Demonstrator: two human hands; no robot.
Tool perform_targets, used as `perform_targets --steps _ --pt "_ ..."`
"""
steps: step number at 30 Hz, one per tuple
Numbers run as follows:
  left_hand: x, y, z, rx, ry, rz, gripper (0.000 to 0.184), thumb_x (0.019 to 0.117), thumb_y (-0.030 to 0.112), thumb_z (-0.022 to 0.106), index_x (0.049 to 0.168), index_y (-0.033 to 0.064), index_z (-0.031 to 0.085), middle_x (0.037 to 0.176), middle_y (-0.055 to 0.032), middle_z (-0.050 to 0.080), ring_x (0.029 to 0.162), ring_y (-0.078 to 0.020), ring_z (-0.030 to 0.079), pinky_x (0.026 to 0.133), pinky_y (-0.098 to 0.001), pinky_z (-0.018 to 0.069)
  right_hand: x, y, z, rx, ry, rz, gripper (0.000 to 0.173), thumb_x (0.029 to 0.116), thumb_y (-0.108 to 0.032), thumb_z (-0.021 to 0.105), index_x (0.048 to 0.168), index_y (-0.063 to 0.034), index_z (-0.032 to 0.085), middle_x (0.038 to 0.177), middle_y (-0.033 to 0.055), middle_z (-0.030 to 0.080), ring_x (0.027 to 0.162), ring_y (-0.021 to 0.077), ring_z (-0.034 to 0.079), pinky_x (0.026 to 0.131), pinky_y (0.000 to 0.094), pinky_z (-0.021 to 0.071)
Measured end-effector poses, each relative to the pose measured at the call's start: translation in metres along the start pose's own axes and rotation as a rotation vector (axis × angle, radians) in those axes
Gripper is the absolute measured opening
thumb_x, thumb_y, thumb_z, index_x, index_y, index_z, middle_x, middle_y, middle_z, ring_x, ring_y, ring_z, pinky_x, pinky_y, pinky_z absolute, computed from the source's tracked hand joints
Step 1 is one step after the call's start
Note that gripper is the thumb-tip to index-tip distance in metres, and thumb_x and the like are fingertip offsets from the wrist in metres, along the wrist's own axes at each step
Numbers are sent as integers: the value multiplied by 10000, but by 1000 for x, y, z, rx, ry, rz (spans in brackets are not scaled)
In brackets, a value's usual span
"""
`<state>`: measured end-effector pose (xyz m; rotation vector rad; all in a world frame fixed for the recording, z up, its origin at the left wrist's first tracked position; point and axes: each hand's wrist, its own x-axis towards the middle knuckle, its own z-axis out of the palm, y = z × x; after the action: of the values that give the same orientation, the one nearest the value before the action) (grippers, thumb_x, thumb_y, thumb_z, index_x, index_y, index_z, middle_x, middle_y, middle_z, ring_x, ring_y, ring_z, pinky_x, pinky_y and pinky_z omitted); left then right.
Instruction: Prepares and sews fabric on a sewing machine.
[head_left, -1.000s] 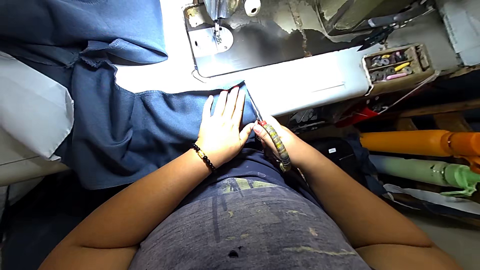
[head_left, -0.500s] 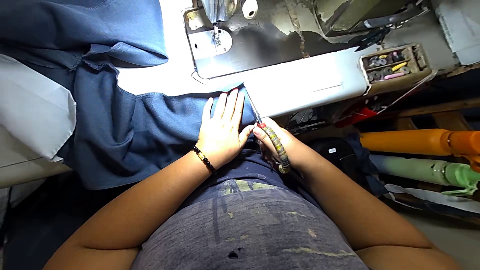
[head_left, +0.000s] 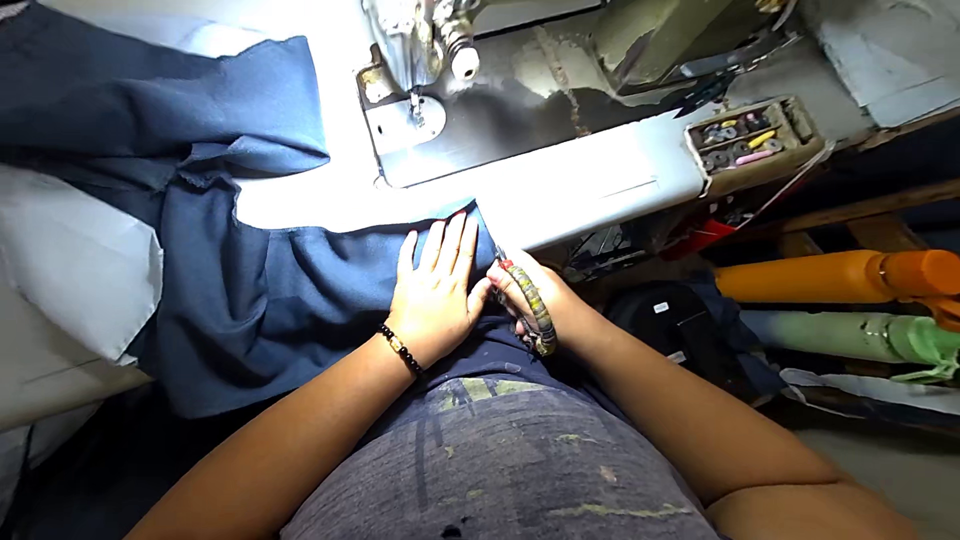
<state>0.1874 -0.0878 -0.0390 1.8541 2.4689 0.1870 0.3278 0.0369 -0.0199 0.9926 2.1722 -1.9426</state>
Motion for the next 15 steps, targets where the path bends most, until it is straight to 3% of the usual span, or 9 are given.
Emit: perform_targets --steps 3,6,9,12,13,14,15 --pt "9 -26 -8 -39 89 15 572 1032 281 288 1585 249 426 1624 17 434 1513 -269 379 1156 -739 182 -5 -1 -19 220 35 118 328 1097 -361 478 1284 -92 499 663 17 504 468 104 553 450 263 536" --pt "14 -75 -21 -136 87 21 552 1000 251 341 1519 282 527 1575 24 496 1481 -297 418 1093 -816 147 -14 -8 -53 302 191 211 310 1122 -318 400 1287 -74 493 609 -3 468 438 100 530 419 274 517" --pt "8 -115 -18 -271 231 67 490 1022 341 383 1422 210 635 1529 -81 533 1453 -327 441 1137 -718 222 -27 -2 -87 215 171 164 327 1123 -341 362 1230 -68 506 598 -7 473 439 85 538 422 258 525" --pt "7 -121 -18 -387 431 -60 486 1015 291 466 1404 31 597 1496 -226 509 1390 -388 460 1149 -575 321 -45 2 -134 54 82 43 426 1080 -465 370 1265 -100 487 687 -8 572 581 98 634 538 253 570" --pt "7 -120 -18 -381 464 -134 484 1021 270 478 1406 -7 576 1473 -257 512 1316 -378 520 1101 -530 398 -49 0 -153 41 125 0 419 1075 -463 381 1255 -103 498 686 -19 587 590 93 649 545 253 582" --pt "7 -120 -18 -352 470 -200 476 1028 260 474 1393 -32 567 1415 -281 526 1154 -360 588 978 -502 478 -49 -1 -173 42 203 -36 384 1083 -426 370 1235 -102 507 666 -32 590 565 81 650 532 250 590" --pt "8 -121 -18 -346 453 -247 455 1036 239 480 1365 -62 568 1329 -310 550 1009 -377 597 887 -529 479 -46 -3 -194 15 331 -47 363 1098 -394 357 1211 -91 522 637 -37 581 512 62 628 490 240 579"
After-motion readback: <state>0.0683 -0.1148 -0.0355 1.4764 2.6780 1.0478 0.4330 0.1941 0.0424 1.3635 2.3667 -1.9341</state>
